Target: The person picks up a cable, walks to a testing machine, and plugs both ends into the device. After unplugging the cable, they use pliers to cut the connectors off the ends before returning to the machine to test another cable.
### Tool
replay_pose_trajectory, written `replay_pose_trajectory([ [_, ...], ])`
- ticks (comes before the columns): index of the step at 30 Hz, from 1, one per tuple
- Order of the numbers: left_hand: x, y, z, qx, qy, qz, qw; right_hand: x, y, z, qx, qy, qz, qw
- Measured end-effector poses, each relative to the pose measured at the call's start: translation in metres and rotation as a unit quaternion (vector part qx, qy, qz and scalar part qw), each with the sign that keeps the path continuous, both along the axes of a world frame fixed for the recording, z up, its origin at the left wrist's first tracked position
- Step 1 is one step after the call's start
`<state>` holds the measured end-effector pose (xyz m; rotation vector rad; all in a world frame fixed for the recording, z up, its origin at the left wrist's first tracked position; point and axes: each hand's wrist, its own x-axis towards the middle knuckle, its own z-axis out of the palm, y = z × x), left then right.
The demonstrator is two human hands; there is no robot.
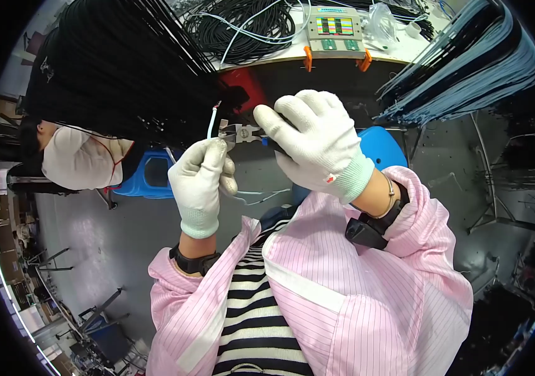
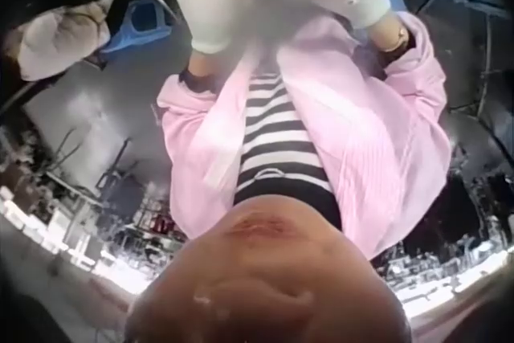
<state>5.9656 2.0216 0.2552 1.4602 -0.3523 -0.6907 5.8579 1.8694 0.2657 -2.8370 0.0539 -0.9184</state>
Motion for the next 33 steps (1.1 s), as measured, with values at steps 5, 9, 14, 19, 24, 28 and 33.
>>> replay_pose_trajectory([
  [5,-0.014,-0.002,-0.001,0.005,0.007,-0.002,1.0,-0.015,0.003,0.006,0.001,0.031,-0.011,0.999],
  [9,-0.032,-0.021,-0.001,-0.004,0.018,-0.007,1.0,-0.036,-0.009,0.006,0.013,0.036,-0.025,0.999],
  [14,-0.067,-0.068,-0.004,-0.012,0.013,-0.063,0.998,-0.081,-0.041,-0.003,0.03,0.023,-0.076,0.996],
  [19,-0.124,-0.131,-0.009,-0.003,0.02,-0.12,0.993,-0.151,-0.098,-0.02,0.025,0.024,-0.111,0.993],
  [24,-0.174,-0.191,-0.015,0.013,0.004,-0.165,0.986,-0.21,-0.159,-0.034,0.052,0.031,-0.102,0.993],
  [28,-0.182,-0.222,-0.022,0.038,-0.018,-0.163,0.986,-0.216,-0.18,-0.051,0.158,0.001,-0.115,0.981],
  [33,-0.153,-0.245,-0.046,0.034,0.001,-0.181,0.983,-0.189,-0.196,-0.068,0.145,0.006,-0.163,0.976],
])
